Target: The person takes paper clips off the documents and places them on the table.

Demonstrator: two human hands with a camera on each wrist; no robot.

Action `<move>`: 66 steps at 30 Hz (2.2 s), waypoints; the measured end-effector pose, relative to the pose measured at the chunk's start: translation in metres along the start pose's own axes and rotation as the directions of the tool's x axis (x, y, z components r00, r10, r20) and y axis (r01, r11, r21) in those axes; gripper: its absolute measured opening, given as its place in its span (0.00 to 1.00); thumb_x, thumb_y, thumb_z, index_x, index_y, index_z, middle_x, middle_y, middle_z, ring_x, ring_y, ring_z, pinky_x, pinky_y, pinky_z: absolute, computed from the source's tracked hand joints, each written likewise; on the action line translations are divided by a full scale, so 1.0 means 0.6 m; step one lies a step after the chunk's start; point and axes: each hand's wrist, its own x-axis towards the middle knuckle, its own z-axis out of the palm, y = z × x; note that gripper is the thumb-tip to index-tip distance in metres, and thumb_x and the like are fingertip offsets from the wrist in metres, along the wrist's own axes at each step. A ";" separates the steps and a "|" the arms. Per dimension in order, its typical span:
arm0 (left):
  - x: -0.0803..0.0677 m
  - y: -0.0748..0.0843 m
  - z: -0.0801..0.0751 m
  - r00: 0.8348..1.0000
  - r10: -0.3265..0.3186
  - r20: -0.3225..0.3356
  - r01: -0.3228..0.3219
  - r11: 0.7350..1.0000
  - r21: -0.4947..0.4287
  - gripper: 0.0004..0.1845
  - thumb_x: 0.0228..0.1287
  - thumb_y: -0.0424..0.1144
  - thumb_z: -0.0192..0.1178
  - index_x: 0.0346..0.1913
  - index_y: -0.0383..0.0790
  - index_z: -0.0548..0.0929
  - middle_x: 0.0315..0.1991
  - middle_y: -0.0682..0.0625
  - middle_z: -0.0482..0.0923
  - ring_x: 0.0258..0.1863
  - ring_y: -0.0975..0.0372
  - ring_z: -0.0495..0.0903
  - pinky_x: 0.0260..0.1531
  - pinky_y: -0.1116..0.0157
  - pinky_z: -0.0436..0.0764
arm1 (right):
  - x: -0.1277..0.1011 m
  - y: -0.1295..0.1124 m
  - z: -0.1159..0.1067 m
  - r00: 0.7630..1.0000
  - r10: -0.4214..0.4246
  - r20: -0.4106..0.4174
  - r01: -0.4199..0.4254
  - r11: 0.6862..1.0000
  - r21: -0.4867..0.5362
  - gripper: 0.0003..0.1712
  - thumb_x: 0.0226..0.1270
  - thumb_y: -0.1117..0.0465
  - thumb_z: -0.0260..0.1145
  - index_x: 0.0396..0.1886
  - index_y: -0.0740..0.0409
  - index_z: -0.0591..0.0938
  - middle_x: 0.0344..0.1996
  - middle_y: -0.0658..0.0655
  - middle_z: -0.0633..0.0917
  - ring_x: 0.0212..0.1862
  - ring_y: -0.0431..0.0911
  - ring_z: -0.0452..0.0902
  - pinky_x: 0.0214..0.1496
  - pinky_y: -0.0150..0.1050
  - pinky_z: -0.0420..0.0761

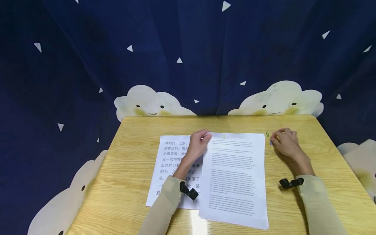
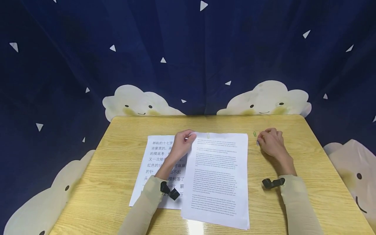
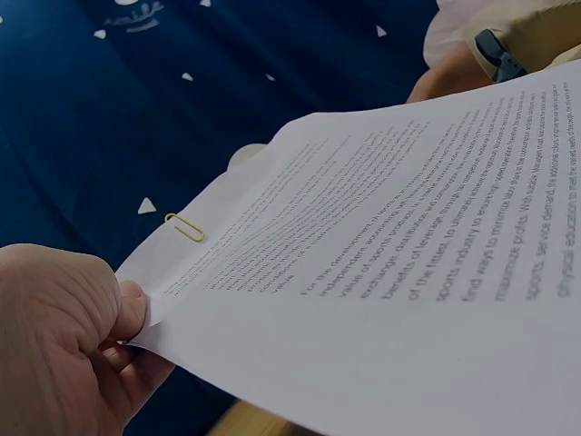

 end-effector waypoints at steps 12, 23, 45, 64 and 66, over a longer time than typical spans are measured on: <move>0.001 -0.001 0.000 1.000 -0.011 0.004 0.011 1.000 -0.017 0.08 0.77 0.32 0.59 0.46 0.36 0.89 0.33 0.46 0.85 0.23 0.66 0.74 0.27 0.72 0.73 | 0.000 0.000 -0.004 1.000 -0.011 0.003 0.011 1.000 0.009 0.10 0.81 0.64 0.59 0.37 0.62 0.81 0.57 0.81 0.69 0.64 0.78 0.52 0.58 0.75 0.53; 0.002 -0.003 0.003 1.000 -0.025 0.000 0.025 1.000 -0.007 0.08 0.77 0.33 0.60 0.45 0.36 0.89 0.33 0.47 0.84 0.23 0.67 0.73 0.27 0.72 0.71 | -0.002 -0.002 -0.014 1.000 0.006 0.004 -0.006 1.000 0.016 0.14 0.83 0.61 0.56 0.39 0.65 0.82 0.60 0.83 0.65 0.63 0.80 0.51 0.57 0.76 0.53; -0.001 -0.002 0.011 0.999 -0.026 0.042 0.028 0.999 -0.037 0.09 0.78 0.34 0.59 0.47 0.35 0.89 0.33 0.46 0.85 0.22 0.67 0.76 0.25 0.72 0.75 | 0.001 -0.104 -0.062 0.984 -0.132 -0.120 0.138 0.989 0.047 0.09 0.81 0.65 0.60 0.43 0.68 0.81 0.52 0.75 0.77 0.58 0.71 0.68 0.55 0.68 0.66; -0.006 0.001 0.021 0.997 -0.005 0.076 0.007 1.000 -0.027 0.09 0.78 0.34 0.60 0.46 0.35 0.89 0.35 0.46 0.86 0.22 0.67 0.76 0.29 0.71 0.75 | -0.016 -0.209 -0.073 0.959 -0.267 -0.099 0.274 0.959 0.067 0.06 0.80 0.64 0.62 0.43 0.62 0.83 0.44 0.61 0.84 0.47 0.54 0.78 0.45 0.53 0.77; -0.008 0.003 0.023 0.996 -0.002 0.084 0.005 1.000 -0.028 0.09 0.78 0.34 0.59 0.46 0.35 0.89 0.36 0.45 0.87 0.23 0.68 0.77 0.30 0.71 0.77 | -0.016 -0.216 -0.068 0.956 -0.279 -0.092 0.286 0.955 0.074 0.05 0.80 0.64 0.63 0.43 0.61 0.83 0.43 0.60 0.85 0.47 0.53 0.78 0.46 0.53 0.78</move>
